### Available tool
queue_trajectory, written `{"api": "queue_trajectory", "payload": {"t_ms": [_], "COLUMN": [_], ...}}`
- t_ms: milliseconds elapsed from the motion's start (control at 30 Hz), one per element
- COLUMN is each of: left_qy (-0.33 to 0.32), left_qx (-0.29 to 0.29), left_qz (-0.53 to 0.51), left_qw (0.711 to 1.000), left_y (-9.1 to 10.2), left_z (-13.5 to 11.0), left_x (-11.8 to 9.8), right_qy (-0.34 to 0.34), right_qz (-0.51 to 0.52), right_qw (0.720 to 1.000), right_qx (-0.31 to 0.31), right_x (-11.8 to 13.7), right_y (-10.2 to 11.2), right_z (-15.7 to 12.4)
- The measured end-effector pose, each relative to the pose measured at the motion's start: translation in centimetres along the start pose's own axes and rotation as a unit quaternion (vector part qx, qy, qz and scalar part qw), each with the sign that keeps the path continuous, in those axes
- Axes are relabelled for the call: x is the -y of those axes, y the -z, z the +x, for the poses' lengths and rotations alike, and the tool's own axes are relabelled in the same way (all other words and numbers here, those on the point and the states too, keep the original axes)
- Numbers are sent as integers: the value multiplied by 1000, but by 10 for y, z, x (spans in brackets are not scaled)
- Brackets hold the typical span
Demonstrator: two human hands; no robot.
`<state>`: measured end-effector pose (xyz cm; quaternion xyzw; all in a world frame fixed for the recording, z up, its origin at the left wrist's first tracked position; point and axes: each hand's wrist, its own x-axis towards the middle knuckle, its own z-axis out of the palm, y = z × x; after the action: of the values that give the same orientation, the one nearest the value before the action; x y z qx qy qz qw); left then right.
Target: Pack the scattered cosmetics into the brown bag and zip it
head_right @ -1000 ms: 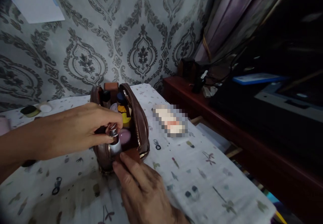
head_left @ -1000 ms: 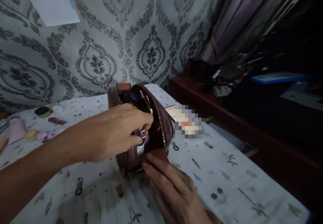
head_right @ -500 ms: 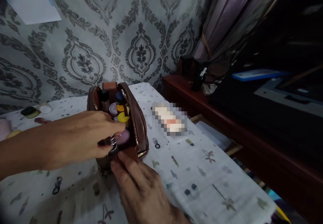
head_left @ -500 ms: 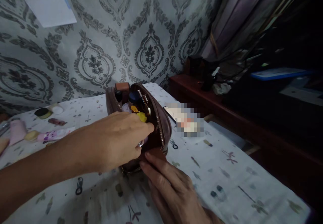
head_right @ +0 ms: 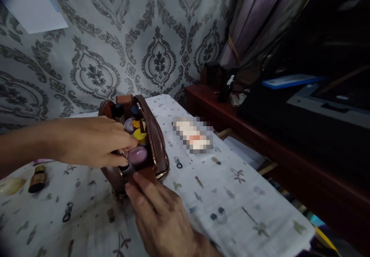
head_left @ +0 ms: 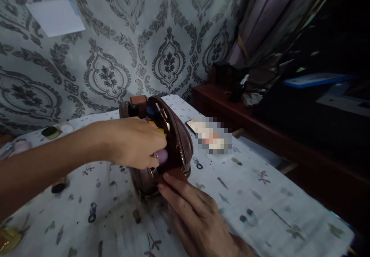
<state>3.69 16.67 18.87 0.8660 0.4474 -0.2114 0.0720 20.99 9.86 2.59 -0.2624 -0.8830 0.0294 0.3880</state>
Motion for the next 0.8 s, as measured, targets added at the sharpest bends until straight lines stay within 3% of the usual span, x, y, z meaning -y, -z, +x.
{"api": "queue_trajectory", "payload": {"t_ms": [200, 500, 800], "left_qy": [13, 1, -9], "left_qx": [59, 61, -9], "left_qz": [-53, -25, -97], "left_qw": [997, 998, 995], "left_y": [2, 7, 7], "left_z": [17, 21, -6], "left_x": [8, 0, 17], "right_qy": [-8, -1, 2], "right_qz": [12, 13, 6], "right_qw": [1000, 1000, 1000], "right_qx": [0, -1, -18], "right_x": [0, -1, 1], "right_y": [1, -2, 0], "right_z": [0, -3, -1]}}
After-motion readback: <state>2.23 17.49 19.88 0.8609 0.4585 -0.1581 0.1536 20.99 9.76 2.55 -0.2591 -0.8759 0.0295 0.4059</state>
